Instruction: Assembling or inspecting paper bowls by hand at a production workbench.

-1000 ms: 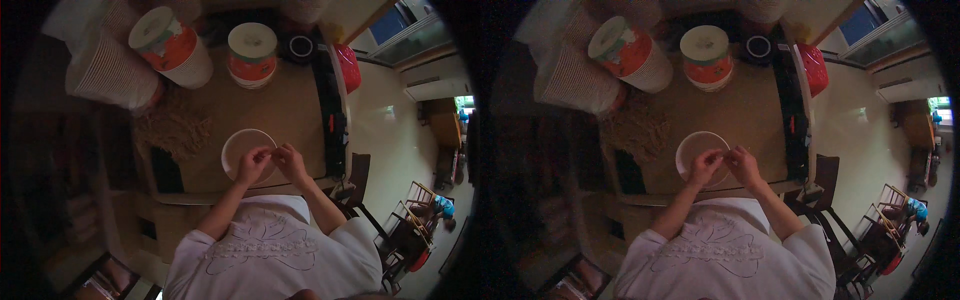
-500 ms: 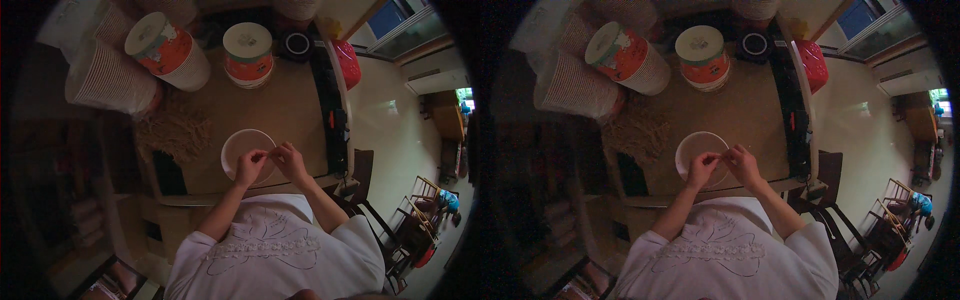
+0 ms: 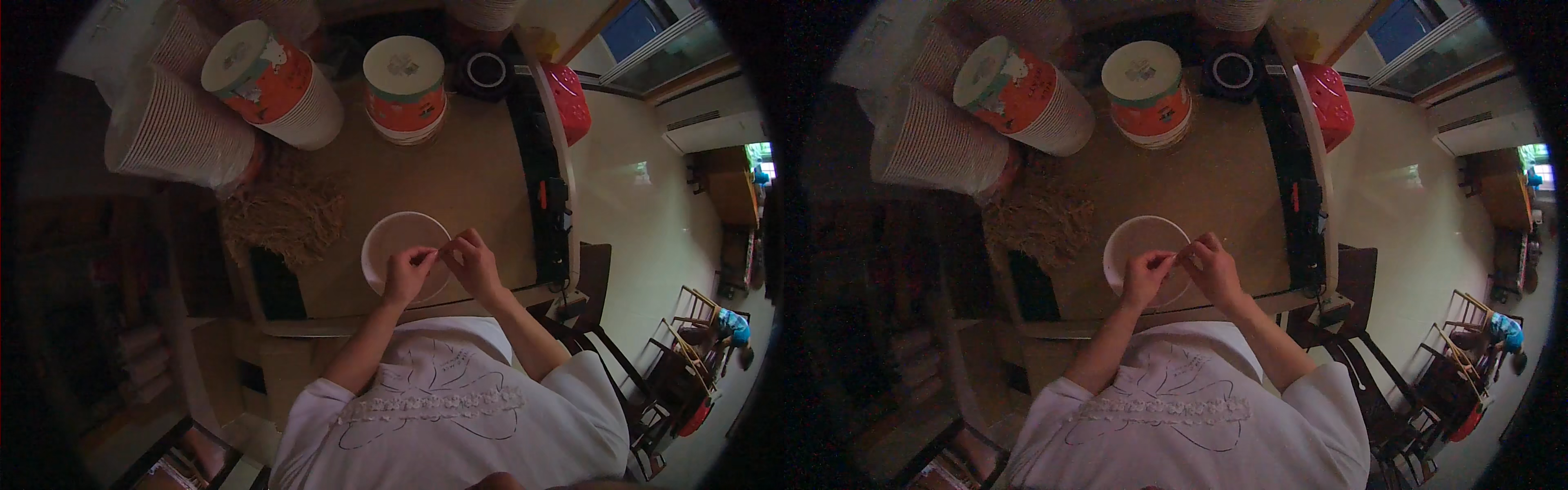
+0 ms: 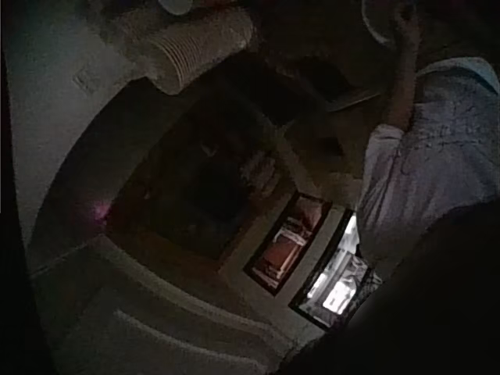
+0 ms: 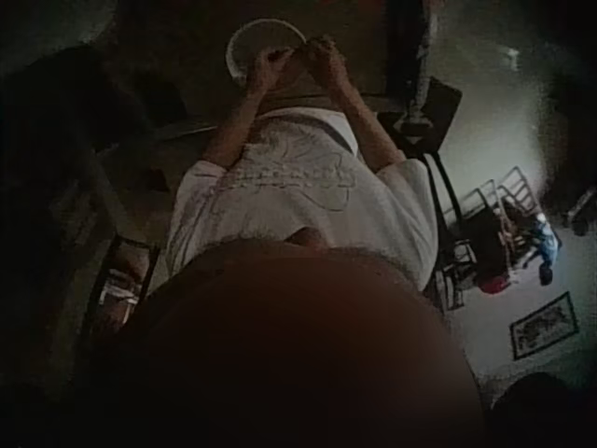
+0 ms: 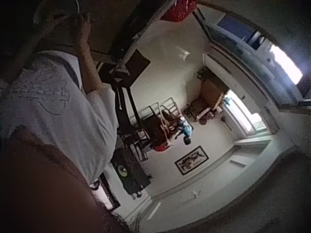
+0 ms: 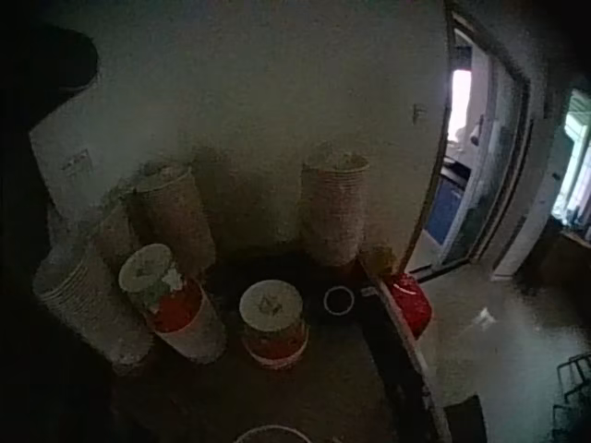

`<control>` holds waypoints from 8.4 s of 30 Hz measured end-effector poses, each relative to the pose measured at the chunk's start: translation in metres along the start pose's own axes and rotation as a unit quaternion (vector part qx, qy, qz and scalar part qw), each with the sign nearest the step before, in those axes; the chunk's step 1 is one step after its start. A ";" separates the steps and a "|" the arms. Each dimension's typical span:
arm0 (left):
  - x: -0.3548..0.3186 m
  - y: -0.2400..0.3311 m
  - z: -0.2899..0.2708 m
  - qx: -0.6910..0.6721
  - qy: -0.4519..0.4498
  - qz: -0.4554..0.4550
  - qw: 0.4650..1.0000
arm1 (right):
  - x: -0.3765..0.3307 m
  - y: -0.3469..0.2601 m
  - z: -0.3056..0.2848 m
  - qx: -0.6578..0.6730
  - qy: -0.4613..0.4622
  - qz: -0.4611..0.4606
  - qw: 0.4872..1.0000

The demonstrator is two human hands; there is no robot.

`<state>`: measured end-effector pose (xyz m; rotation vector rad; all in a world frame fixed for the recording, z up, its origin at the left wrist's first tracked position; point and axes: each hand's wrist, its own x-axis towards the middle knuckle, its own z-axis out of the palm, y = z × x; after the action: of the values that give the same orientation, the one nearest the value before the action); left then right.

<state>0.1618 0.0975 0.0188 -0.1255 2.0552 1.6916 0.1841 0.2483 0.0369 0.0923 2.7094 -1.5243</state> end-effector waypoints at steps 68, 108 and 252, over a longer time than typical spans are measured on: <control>-0.003 -0.004 0.005 0.047 0.008 0.053 0.997 | -0.010 0.012 0.005 0.043 -0.002 -0.026 0.999; -0.036 0.015 0.017 0.034 -0.018 0.013 0.999 | -0.030 0.018 -0.006 0.108 0.070 -0.026 0.991; 0.046 -0.025 0.000 0.360 0.143 0.084 0.918 | -0.014 -0.021 -0.064 0.099 -0.159 0.022 0.982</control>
<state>0.1305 0.1017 -0.0226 0.0535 2.8434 0.9312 0.1965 0.2920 0.0888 -0.0813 2.2947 -1.6317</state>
